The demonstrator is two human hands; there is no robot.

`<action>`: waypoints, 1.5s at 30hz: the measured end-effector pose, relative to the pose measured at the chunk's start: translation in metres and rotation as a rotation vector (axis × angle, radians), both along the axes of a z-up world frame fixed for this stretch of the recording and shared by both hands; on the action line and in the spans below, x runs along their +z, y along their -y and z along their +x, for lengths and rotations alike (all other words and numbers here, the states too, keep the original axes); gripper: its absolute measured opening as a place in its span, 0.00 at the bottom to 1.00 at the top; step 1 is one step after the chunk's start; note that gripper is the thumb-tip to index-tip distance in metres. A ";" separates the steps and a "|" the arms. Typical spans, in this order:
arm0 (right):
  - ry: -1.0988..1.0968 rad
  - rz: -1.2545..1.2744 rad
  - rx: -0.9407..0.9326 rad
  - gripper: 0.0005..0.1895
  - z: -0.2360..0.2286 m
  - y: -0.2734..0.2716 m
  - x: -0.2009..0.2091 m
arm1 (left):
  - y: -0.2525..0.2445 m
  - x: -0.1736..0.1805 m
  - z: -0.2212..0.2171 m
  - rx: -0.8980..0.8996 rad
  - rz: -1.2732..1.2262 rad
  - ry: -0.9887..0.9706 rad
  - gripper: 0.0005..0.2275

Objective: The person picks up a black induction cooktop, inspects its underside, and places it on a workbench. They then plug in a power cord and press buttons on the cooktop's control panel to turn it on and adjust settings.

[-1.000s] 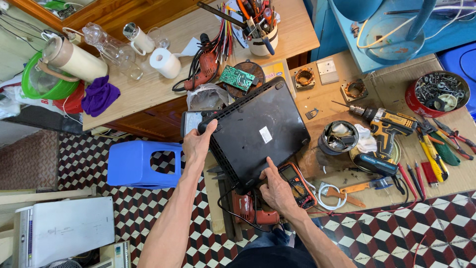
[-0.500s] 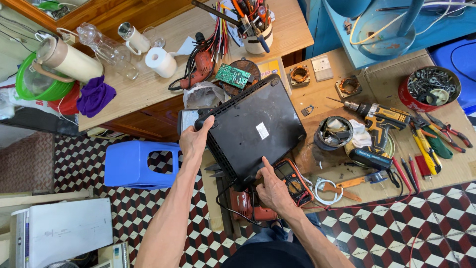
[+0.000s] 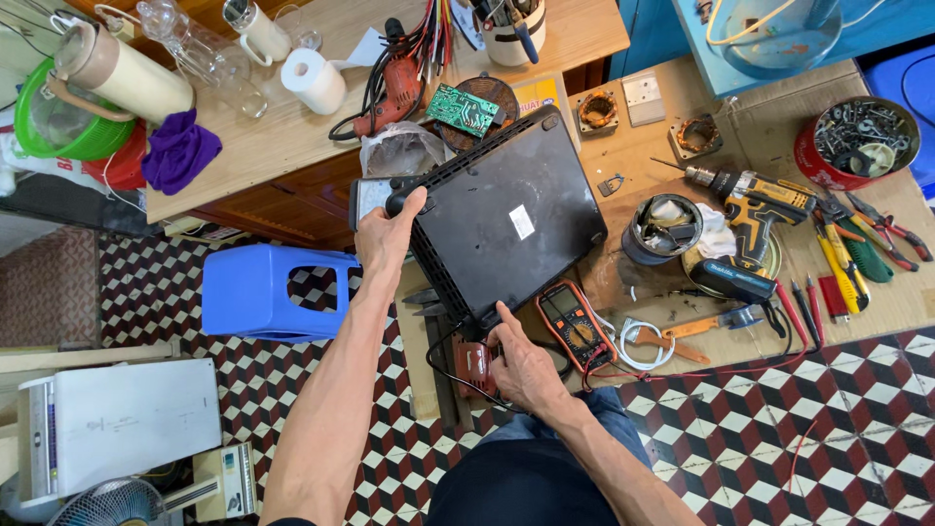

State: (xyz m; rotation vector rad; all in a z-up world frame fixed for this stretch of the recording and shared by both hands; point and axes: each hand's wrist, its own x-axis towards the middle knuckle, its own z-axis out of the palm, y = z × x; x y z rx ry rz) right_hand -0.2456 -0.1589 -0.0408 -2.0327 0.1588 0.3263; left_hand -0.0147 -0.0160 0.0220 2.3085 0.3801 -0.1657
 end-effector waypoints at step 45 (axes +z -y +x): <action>0.015 0.032 0.030 0.10 -0.002 -0.003 -0.008 | -0.004 0.000 0.002 -0.013 0.025 -0.032 0.29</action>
